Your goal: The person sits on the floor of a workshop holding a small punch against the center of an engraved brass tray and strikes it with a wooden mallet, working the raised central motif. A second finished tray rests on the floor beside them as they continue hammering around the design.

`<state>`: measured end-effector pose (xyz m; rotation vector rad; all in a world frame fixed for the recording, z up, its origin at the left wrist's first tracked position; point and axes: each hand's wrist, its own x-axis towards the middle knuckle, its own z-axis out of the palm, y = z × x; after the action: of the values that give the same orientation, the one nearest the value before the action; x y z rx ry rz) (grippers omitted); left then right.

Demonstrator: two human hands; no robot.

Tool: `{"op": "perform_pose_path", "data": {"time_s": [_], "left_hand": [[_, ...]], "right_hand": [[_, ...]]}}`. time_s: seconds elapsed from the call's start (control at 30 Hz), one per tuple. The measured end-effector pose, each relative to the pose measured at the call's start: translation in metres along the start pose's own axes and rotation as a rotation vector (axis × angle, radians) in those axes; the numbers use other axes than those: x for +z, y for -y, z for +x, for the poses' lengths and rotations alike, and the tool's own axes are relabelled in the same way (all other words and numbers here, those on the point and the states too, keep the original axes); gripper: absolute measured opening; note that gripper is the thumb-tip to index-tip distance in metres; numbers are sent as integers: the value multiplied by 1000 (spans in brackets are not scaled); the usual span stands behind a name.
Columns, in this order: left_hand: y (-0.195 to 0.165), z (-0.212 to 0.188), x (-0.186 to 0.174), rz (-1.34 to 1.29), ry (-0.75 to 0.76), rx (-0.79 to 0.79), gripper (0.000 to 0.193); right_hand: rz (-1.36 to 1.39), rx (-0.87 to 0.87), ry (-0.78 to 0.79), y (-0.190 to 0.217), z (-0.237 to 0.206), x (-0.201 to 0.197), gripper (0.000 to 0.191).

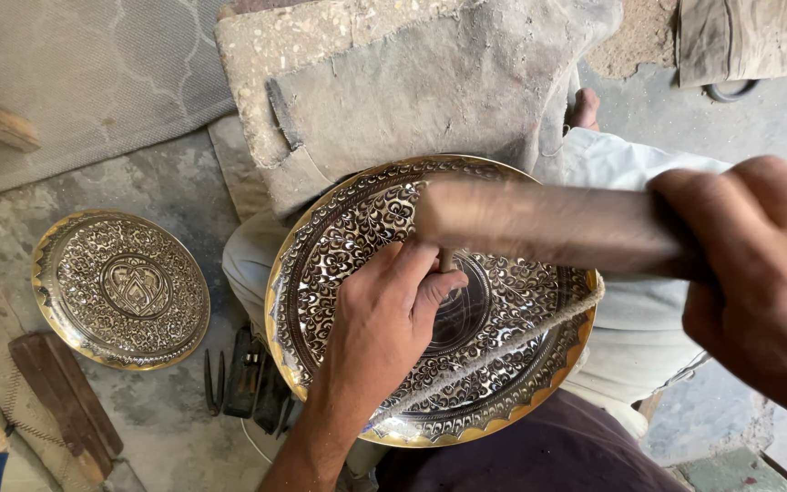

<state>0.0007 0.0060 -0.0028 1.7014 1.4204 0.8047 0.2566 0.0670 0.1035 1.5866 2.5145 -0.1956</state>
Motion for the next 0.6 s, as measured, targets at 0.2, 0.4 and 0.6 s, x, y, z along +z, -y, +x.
{"op": "perform_pose_path", "data": {"time_s": [0.2,0.4,0.6], "left_hand": [[-2,-1,-3,-5,15,-34,22],[-2,1,-4,-29,19,-7,23],[-3,0,-7,-45,19,-32,23]], "right_hand": [[90,89,-5,-1,-4,1,55],[-71,15,80,-1,-1,1,54],[16,57,8,2,-1,-1,54]]}}
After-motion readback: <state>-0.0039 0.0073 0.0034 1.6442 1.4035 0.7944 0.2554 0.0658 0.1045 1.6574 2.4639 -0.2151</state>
